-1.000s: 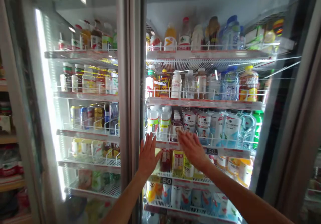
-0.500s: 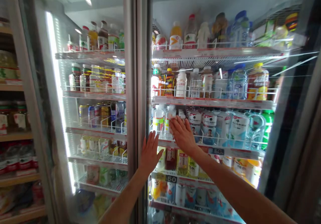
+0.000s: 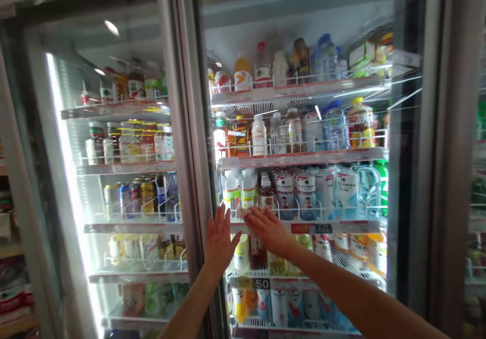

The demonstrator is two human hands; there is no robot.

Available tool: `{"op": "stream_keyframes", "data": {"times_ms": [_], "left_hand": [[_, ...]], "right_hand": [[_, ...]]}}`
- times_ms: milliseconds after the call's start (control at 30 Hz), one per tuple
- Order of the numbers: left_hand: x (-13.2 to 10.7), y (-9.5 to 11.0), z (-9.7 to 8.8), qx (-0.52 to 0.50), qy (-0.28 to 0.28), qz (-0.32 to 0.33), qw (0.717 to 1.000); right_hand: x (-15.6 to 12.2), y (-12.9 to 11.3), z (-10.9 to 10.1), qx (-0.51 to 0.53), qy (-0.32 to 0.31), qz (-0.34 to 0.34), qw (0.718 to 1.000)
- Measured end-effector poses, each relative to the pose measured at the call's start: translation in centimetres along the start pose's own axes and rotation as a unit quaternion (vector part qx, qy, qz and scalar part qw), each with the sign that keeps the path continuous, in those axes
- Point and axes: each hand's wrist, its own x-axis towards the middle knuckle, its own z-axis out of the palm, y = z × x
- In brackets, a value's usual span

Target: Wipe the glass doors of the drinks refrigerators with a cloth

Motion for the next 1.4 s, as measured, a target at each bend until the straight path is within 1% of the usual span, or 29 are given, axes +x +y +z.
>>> {"op": "stream_keyframes", "data": {"times_ms": [100, 167, 233, 267, 300, 367, 400, 433, 467, 567, 600, 633, 667, 733, 767, 800, 833, 900, 933, 967, 1000, 1100, 1133, 1167, 1233, 1267, 1300, 1333, 1400], "left_hand": [[1.2, 0.7, -0.1, -0.008, 0.007, 0.007, 1.0], [2.0, 1.6, -0.2, -0.021, 0.012, 0.012, 1.0], [2.5, 2.4, -0.2, -0.034, 0.016, 0.013, 0.999], [2.7, 2.7, -0.2, -0.04, 0.018, 0.011, 0.999], [2.8, 3.1, -0.1, -0.046, 0.019, 0.01, 0.999], [3.0, 3.9, 0.2, -0.059, 0.021, 0.014, 0.998], [3.1, 4.5, 0.5, -0.066, 0.023, 0.02, 0.997], [3.2, 5.1, 0.8, -0.074, 0.03, 0.028, 0.996], [3.4, 5.9, 1.1, -0.083, 0.039, 0.034, 0.995], [4.0, 8.6, 2.1, -0.103, 0.057, 0.04, 0.992], [4.1, 9.5, 2.4, -0.107, 0.057, 0.04, 0.992], [4.2, 10.2, 2.7, -0.11, 0.055, 0.039, 0.992], [4.3, 10.7, 3.0, -0.111, 0.055, 0.037, 0.992], [4.3, 11.4, 3.5, -0.114, 0.058, 0.031, 0.991], [4.2, 11.6, 3.7, -0.115, 0.061, 0.025, 0.991], [4.2, 11.7, 3.9, -0.116, 0.062, 0.018, 0.991], [4.1, 11.8, 4.1, -0.114, 0.064, 0.011, 0.991], [4.1, 12.0, 4.3, -0.108, 0.067, -0.003, 0.992], [4.1, 12.1, 4.4, -0.104, 0.067, -0.008, 0.992], [4.1, 12.2, 4.4, -0.101, 0.066, -0.011, 0.993], [4.1, 12.3, 4.4, -0.1, 0.064, -0.014, 0.993], [4.2, 12.5, 4.4, -0.102, 0.053, -0.018, 0.993], [4.2, 12.5, 4.4, -0.102, 0.05, -0.018, 0.993], [4.2, 12.5, 4.3, -0.102, 0.047, -0.017, 0.993], [4.2, 12.5, 4.2, -0.102, 0.044, -0.017, 0.994], [4.2, 12.5, 4.1, -0.1, 0.042, -0.017, 0.994], [4.2, 12.5, 4.0, -0.097, 0.041, -0.019, 0.994], [4.2, 12.5, 3.8, -0.092, 0.04, -0.02, 0.995], [4.5, 12.4, 3.4, -0.08, 0.038, -0.016, 0.996]], "right_hand": [[-0.5, 1.2, -0.7, -0.033, 0.014, 0.107, 0.994], [-2.0, 2.1, -1.2, -0.043, 0.012, 0.106, 0.993], [-4.5, 3.4, -1.9, -0.049, 0.014, 0.098, 0.994], [-6.0, 4.2, -2.3, -0.062, 0.025, 0.125, 0.99], [-7.5, 5.0, -2.8, -0.084, 0.044, 0.176, 0.98], [-9.9, 6.6, -3.8, -0.137, 0.095, 0.312, 0.935], [-10.6, 7.0, -4.2, -0.157, 0.117, 0.364, 0.91], [-10.9, 7.2, -4.4, -0.167, 0.13, 0.393, 0.895], [-11.0, 7.1, -4.5, -0.166, 0.128, 0.396, 0.894], [-10.7, 6.4, -4.0, -0.133, 0.08, 0.315, 0.936], [-10.8, 6.5, -3.9, -0.125, 0.065, 0.292, 0.946], [-11.1, 6.8, -4.0, -0.126, 0.063, 0.291, 0.946], [-11.6, 7.4, -4.2, -0.135, 0.077, 0.313, 0.937], [-12.8, 8.8, -4.9, -0.167, 0.13, 0.393, 0.895], [-13.2, 9.3, -5.2, -0.18, 0.157, 0.425, 0.873], [-13.5, 9.7, -5.4, -0.183, 0.172, 0.436, 0.864], [-13.8, 10.0, -5.6, -0.177, 0.172, 0.422, 0.872], [-14.0, 10.1, -5.7, -0.144, 0.135, 0.352, 0.915], [-14.3, 10.2, -5.8, -0.13, 0.115, 0.324, 0.93], [-14.5, 10.4, -5.9, -0.126, 0.107, 0.318, 0.934], [-14.9, 10.7, -6.1, -0.133, 0.117, 0.336, 0.925], [-15.4, 11.5, -6.5, -0.161, 0.181, 0.417, 0.876], [-15.4, 11.5, -6.5, -0.157, 0.188, 0.419, 0.874], [-15.2, 11.4, -6.5, -0.144, 0.182, 0.406, 0.884], [-14.9, 11.2, -6.5, -0.109, 0.148, 0.355, 0.917], [-15.1, 11.3, -6.6, -0.096, 0.134, 0.337, 0.927], [-15.4, 11.5, -6.8, -0.09, 0.129, 0.334, 0.929], [-15.8, 11.9, -7.0, -0.092, 0.138, 0.346, 0.923], [-16.7, 12.8, -7.4, -0.109, 0.182, 0.404, 0.89]]}}
